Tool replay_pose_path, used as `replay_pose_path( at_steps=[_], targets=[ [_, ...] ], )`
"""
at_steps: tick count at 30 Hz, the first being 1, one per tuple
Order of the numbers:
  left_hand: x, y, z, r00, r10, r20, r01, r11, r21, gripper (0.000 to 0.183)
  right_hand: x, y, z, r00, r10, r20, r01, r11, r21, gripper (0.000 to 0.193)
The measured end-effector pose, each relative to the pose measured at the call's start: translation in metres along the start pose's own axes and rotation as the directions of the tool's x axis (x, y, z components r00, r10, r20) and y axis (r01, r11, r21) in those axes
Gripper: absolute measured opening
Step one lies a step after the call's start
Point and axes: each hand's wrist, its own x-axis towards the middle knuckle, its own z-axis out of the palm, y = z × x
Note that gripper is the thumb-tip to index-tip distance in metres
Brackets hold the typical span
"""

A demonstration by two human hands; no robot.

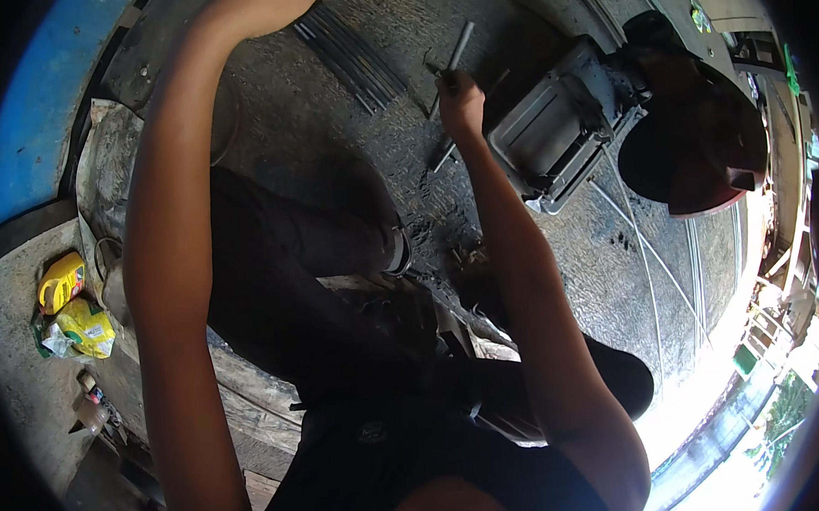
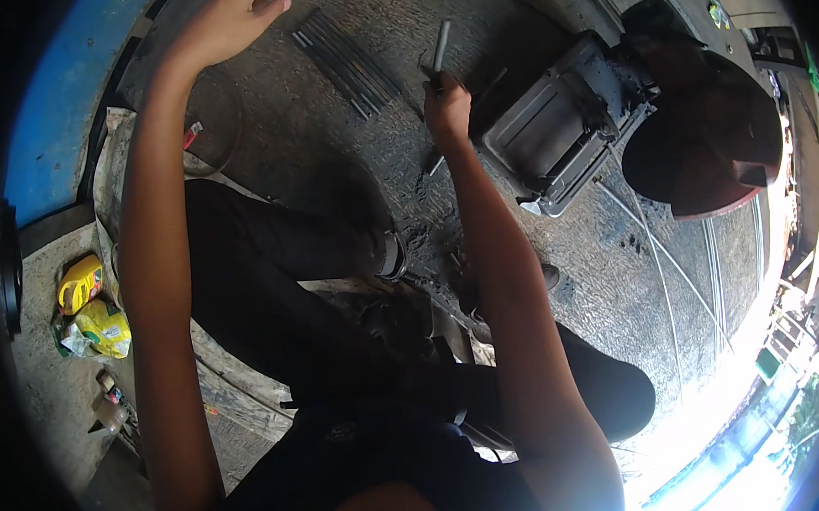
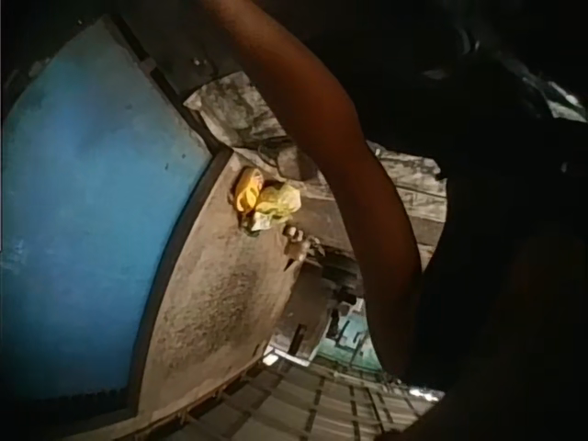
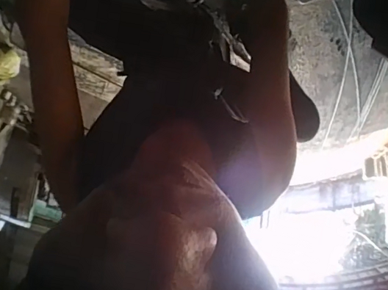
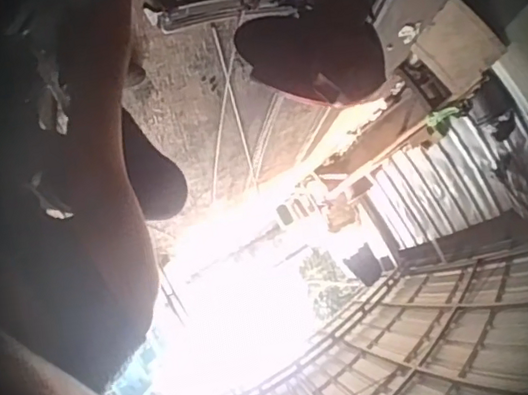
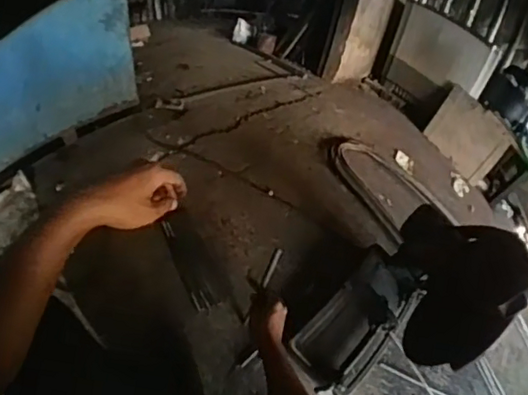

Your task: Cutting metal rods into smaller pieces using a chop saw.

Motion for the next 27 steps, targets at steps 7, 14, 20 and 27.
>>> replay_pose_path(
  at_steps=[7, 14, 20, 27],
  targets=[
    [-0.011, -0.024, -0.01, 0.969, -0.185, 0.163, 0.163, 0.977, 0.139, 0.037, 0.093, -0.01, 0.035, 0.938, 0.001, 0.348, 0.109, 0.948, -0.298, 0.036],
    [-0.02, -0.061, 0.002, 0.981, -0.193, 0.025, 0.18, 0.948, 0.263, 0.038, 0.144, -0.017, 0.1, 0.812, 0.149, 0.564, 0.125, 0.9, -0.418, 0.036],
    [-0.038, -0.075, 0.001, 0.981, -0.194, -0.004, 0.186, 0.936, 0.3, 0.04, 0.149, -0.001, 0.157, 0.804, 0.106, 0.585, 0.188, 0.888, -0.42, 0.038],
    [-0.037, -0.059, 0.007, 0.965, -0.263, -0.005, 0.25, 0.914, 0.32, 0.043, 0.156, 0.036, 0.183, 0.849, 0.101, 0.518, 0.187, 0.86, -0.475, 0.039]
  ],
)
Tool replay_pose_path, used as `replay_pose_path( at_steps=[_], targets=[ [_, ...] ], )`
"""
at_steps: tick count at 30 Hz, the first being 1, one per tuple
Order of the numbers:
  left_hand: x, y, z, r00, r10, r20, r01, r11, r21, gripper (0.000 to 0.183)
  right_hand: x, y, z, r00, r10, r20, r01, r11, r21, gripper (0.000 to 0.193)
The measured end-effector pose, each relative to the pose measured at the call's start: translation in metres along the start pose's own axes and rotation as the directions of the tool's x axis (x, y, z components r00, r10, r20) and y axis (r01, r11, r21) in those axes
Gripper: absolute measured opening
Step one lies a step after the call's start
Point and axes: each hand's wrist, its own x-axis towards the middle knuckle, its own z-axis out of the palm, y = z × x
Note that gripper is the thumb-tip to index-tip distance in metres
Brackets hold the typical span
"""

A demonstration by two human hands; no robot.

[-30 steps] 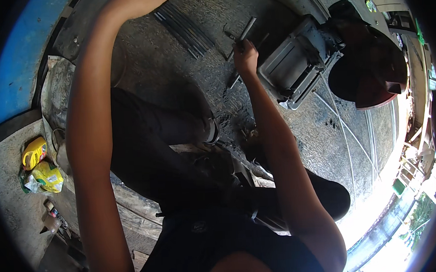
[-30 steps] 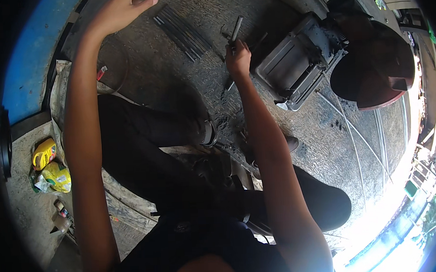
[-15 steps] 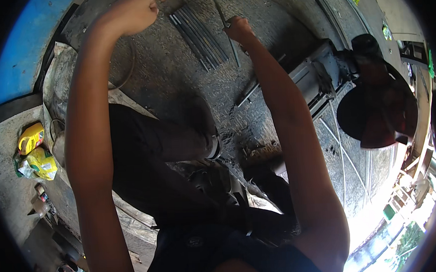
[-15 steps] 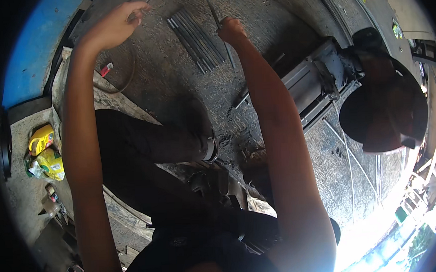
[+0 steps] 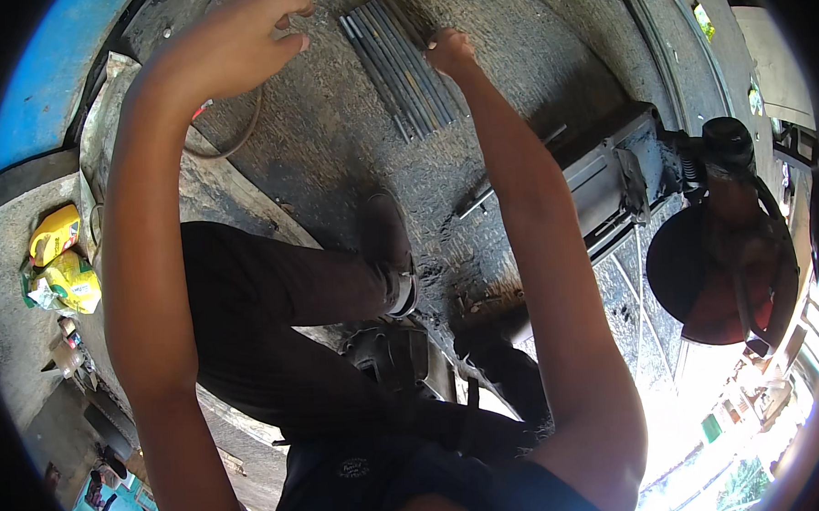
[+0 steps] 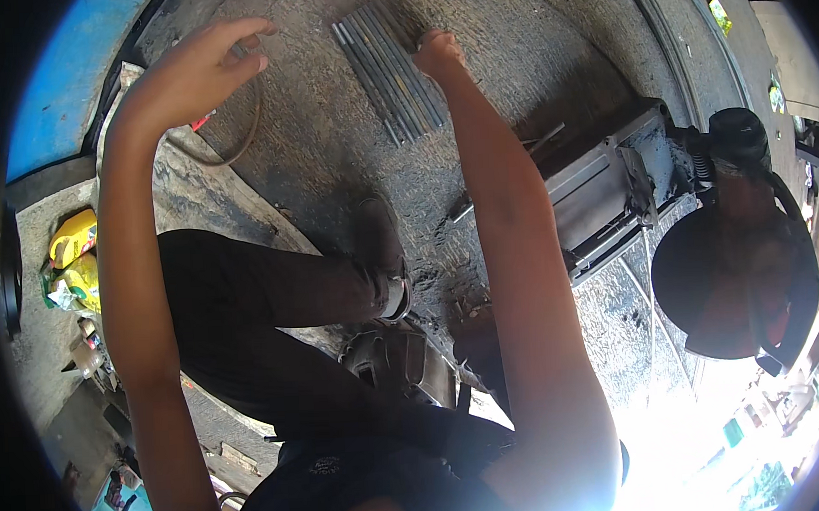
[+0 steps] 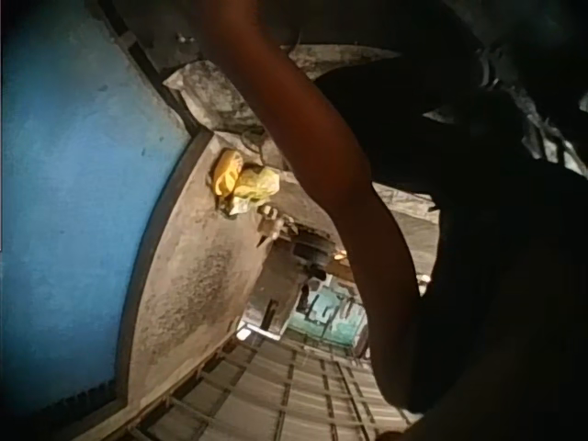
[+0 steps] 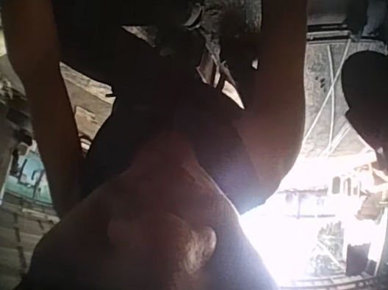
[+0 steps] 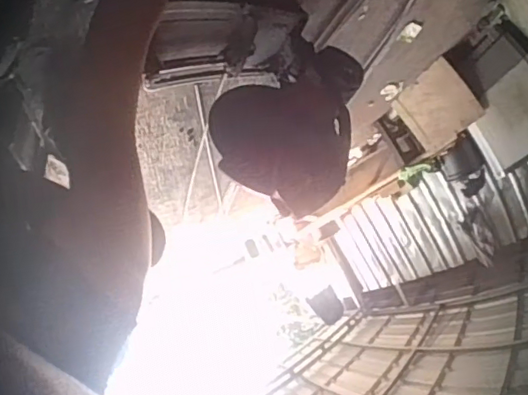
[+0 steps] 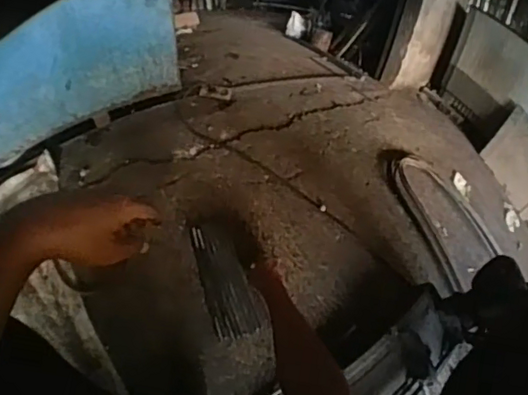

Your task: Cutting metal rods into smaller pieces using a chop saw.

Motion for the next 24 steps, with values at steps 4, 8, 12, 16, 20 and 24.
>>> replay_pose_path(
  at_steps=[4, 8, 12, 16, 20, 24],
  targets=[
    [-0.002, 0.004, -0.007, 0.998, -0.001, 0.055, 0.003, 0.999, -0.041, 0.044, 0.003, -0.006, -0.005, 0.999, -0.023, 0.031, 0.021, 0.997, 0.073, 0.035],
    [0.001, 0.014, -0.006, 0.998, 0.042, 0.042, -0.039, 0.996, -0.08, 0.046, 0.009, 0.01, 0.005, 0.998, -0.045, -0.043, 0.048, 0.997, 0.06, 0.029],
    [-0.001, 0.018, -0.008, 0.998, 0.015, 0.057, -0.01, 0.995, -0.096, 0.048, 0.007, 0.01, 0.005, 0.998, -0.038, -0.054, 0.045, 0.992, 0.122, 0.028],
    [0.0, 0.013, -0.004, 0.997, 0.028, 0.079, -0.019, 0.993, -0.115, 0.05, 0.003, 0.006, -0.005, 0.998, -0.056, 0.028, 0.049, 0.98, 0.195, 0.03],
    [0.001, 0.015, -0.007, 0.997, 0.028, 0.068, -0.021, 0.994, -0.104, 0.051, 0.001, 0.005, -0.016, 0.99, -0.038, 0.138, 0.006, 0.975, 0.221, 0.031],
    [0.001, 0.016, -0.007, 0.997, 0.017, 0.077, -0.009, 0.995, -0.102, 0.053, -0.004, 0.001, -0.018, 0.989, -0.003, 0.147, -0.028, 0.977, 0.209, 0.031]
  ],
)
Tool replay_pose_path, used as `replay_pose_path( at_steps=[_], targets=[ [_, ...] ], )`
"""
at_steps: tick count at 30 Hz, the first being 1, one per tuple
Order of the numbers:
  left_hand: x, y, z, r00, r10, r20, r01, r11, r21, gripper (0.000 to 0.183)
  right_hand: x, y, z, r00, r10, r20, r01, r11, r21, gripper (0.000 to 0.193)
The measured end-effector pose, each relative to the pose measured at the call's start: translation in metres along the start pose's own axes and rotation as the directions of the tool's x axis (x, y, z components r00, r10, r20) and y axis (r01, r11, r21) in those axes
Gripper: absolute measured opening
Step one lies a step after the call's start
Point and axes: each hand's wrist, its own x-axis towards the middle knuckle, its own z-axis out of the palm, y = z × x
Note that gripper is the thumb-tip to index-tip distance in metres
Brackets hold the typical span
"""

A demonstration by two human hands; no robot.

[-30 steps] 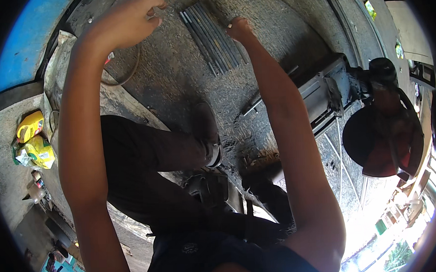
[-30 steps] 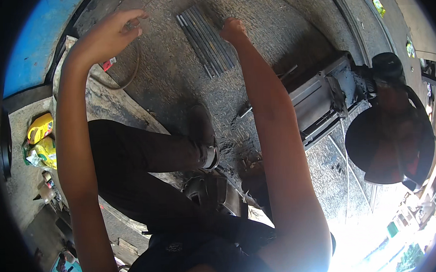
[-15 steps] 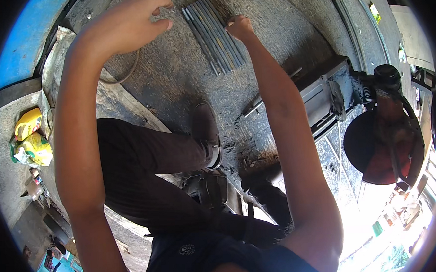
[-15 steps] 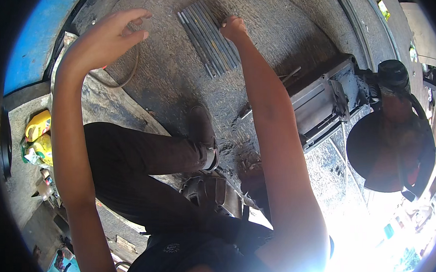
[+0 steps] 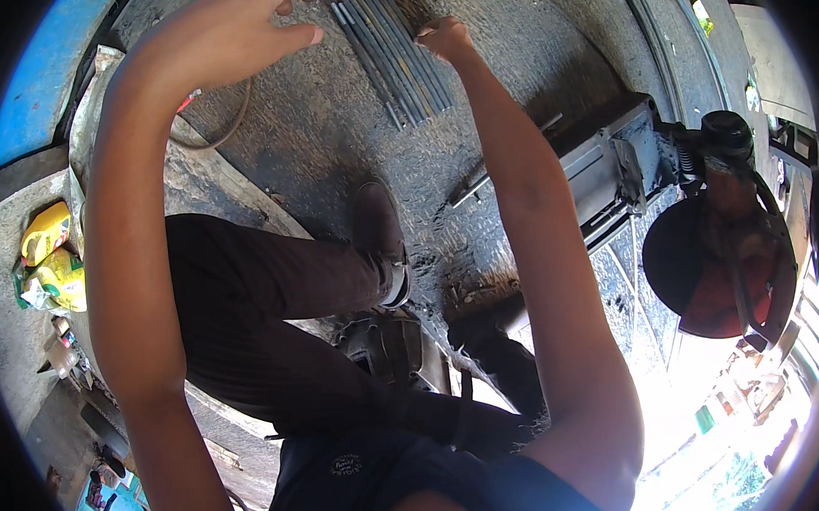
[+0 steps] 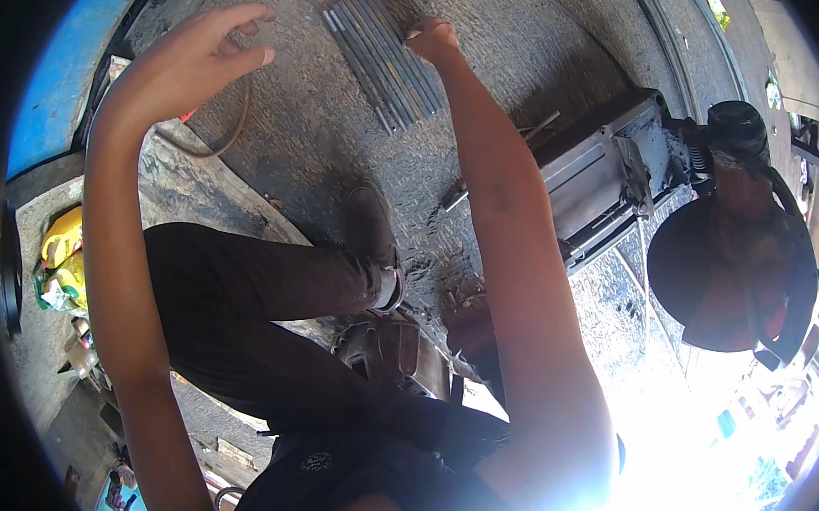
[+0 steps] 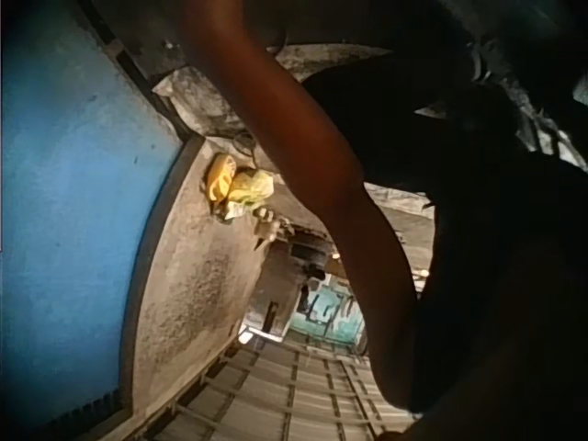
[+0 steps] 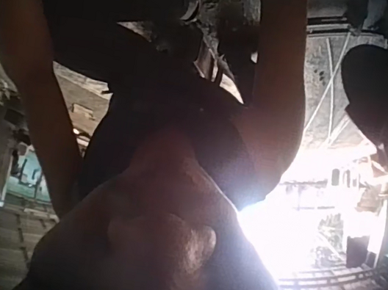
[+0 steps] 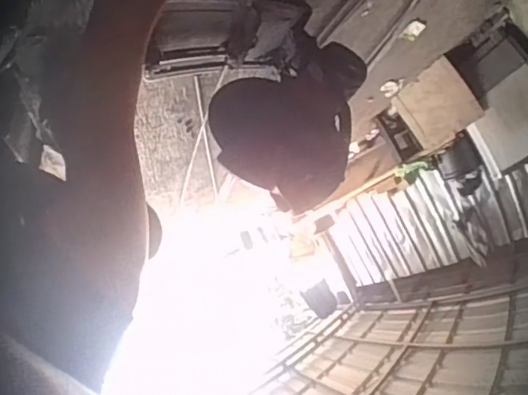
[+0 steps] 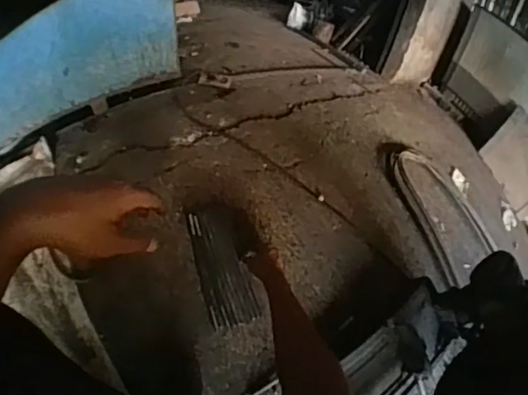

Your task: Cutting metal rods into smaller pieces using a chop saw.

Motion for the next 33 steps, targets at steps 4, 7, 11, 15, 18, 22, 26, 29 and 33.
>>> replay_pose_path(
  at_steps=[4, 7, 11, 15, 18, 22, 26, 29, 33],
  targets=[
    [-0.001, 0.004, 0.0, 1.0, 0.005, -0.022, -0.005, 1.0, 0.007, 0.054, 0.001, 0.003, 0.001, 1.0, -0.003, -0.017, 0.004, 1.0, 0.011, 0.029],
    [-0.001, 0.002, -0.001, 1.0, 0.019, -0.015, -0.019, 1.0, 0.005, 0.053, 0.001, 0.004, 0.003, 1.0, -0.009, -0.017, 0.009, 0.999, 0.051, 0.029],
    [0.0, 0.026, -0.014, 0.986, -0.139, 0.092, 0.14, 0.99, -0.006, 0.053, -0.006, 0.006, 0.015, 0.984, 0.047, -0.172, -0.026, 0.992, 0.125, 0.033],
    [0.003, 0.011, -0.006, 0.999, -0.003, 0.032, 0.003, 1.0, 0.004, 0.054, -0.014, 0.02, 0.016, 0.975, -0.05, -0.215, 0.094, 0.975, 0.2, 0.036],
    [0.0, 0.001, 0.001, 1.0, -0.001, -0.015, 0.001, 1.0, 0.004, 0.055, -0.039, 0.004, 0.014, 0.945, -0.046, -0.322, 0.115, 0.973, 0.201, 0.036],
    [0.002, 0.017, -0.001, 0.997, 0.05, -0.061, -0.048, 0.998, 0.028, 0.056, -0.093, 0.007, 0.006, 0.876, 0.011, -0.482, 0.154, 0.941, 0.3, 0.033],
    [0.003, 0.016, -0.004, 0.999, 0.046, -0.024, -0.043, 0.992, 0.118, 0.058, -0.202, -0.029, 0.017, 0.881, 0.064, -0.469, 0.143, 0.908, 0.394, 0.028],
    [0.007, 0.044, -0.011, 0.994, 0.107, -0.007, -0.105, 0.986, 0.129, 0.057, -0.28, -0.011, 0.036, 0.94, 0.055, -0.338, 0.101, 0.898, 0.428, 0.026],
    [0.001, 0.093, -0.019, 0.985, 0.172, 0.007, -0.171, 0.97, 0.171, 0.057, -0.369, 0.018, 0.051, 0.955, 0.278, 0.103, -0.274, 0.693, 0.667, 0.026]
  ],
)
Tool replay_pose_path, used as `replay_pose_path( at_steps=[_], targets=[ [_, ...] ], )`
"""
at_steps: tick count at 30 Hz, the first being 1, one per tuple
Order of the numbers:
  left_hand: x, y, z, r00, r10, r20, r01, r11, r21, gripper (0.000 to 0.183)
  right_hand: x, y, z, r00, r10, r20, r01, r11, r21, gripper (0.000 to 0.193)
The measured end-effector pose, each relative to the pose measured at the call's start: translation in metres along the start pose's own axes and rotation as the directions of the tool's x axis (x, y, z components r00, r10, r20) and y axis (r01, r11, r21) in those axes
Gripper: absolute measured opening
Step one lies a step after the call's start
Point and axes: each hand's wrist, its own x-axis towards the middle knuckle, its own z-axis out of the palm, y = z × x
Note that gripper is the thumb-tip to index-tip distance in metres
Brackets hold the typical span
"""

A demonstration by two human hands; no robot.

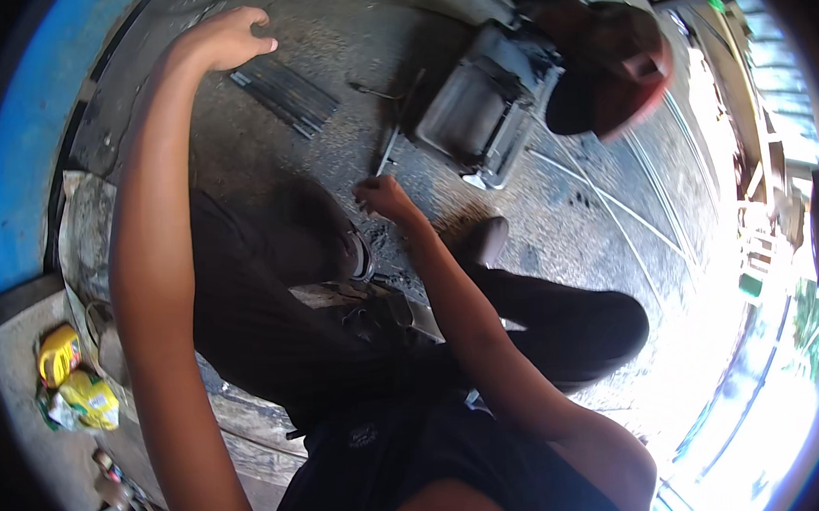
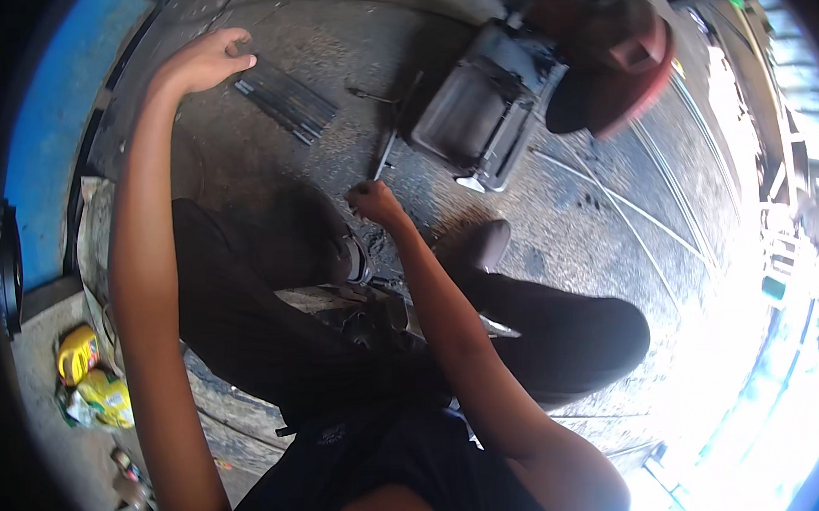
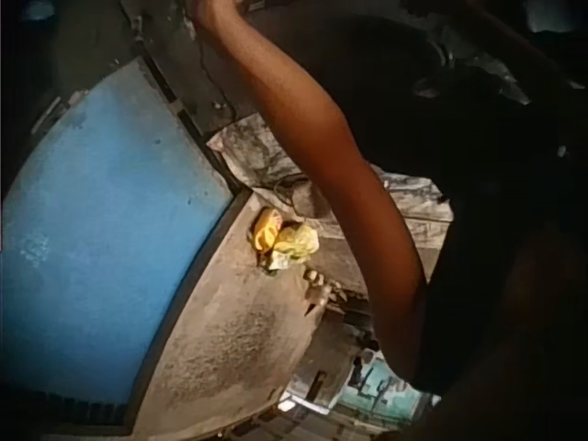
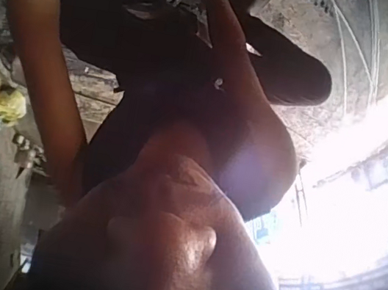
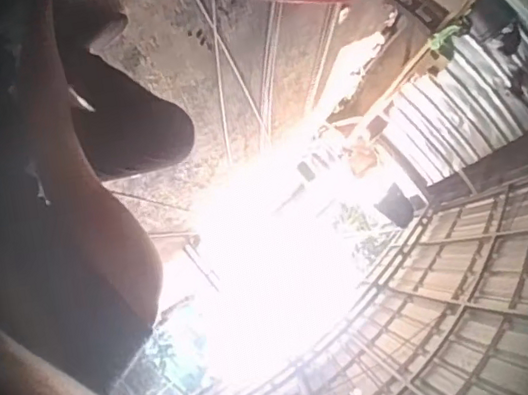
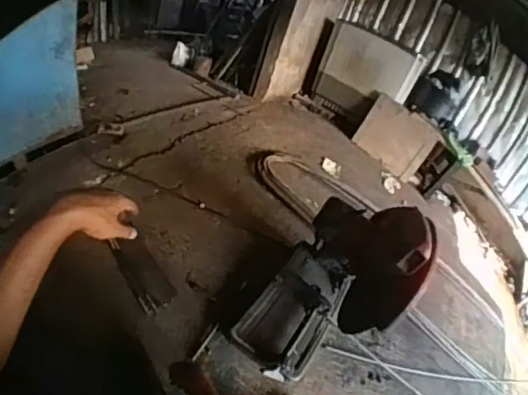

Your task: Cutting metal rods into smaller pieces using a chop saw.

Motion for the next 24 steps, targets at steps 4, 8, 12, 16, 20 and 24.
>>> replay_pose_path(
  at_steps=[4, 8, 12, 16, 20, 24],
  targets=[
    [0.012, 0.068, -0.011, 0.989, 0.149, 0.003, -0.149, 0.989, 0.014, 0.057, -0.043, 0.075, -0.047, 0.902, 0.424, 0.085, -0.403, 0.755, 0.517, 0.027],
    [0.002, 0.143, -0.016, 0.927, 0.368, -0.072, -0.373, 0.925, -0.078, 0.056, -0.08, 0.154, -0.124, 0.848, 0.512, -0.135, -0.049, 0.328, 0.943, 0.03],
    [-0.007, 0.151, 0.0, 0.876, 0.462, -0.141, -0.46, 0.887, 0.045, 0.05, -0.094, 0.165, -0.149, 0.767, 0.56, -0.314, 0.349, 0.046, 0.936, 0.03],
    [-0.014, 0.174, 0.002, 0.829, 0.51, -0.229, -0.539, 0.838, -0.085, 0.046, -0.09, 0.173, -0.191, 0.747, 0.554, -0.367, 0.4, 0.066, 0.914, 0.035],
    [0.0, 0.192, 0.005, 0.836, 0.514, -0.194, -0.541, 0.831, -0.131, 0.045, -0.081, 0.179, -0.226, 0.71, 0.584, -0.393, 0.4, 0.124, 0.908, 0.044],
    [0.014, 0.24, 0.0, 0.726, 0.634, -0.266, -0.687, 0.681, -0.254, 0.047, -0.065, 0.165, -0.222, 0.703, 0.608, -0.368, 0.332, 0.177, 0.926, 0.044]
  ],
)
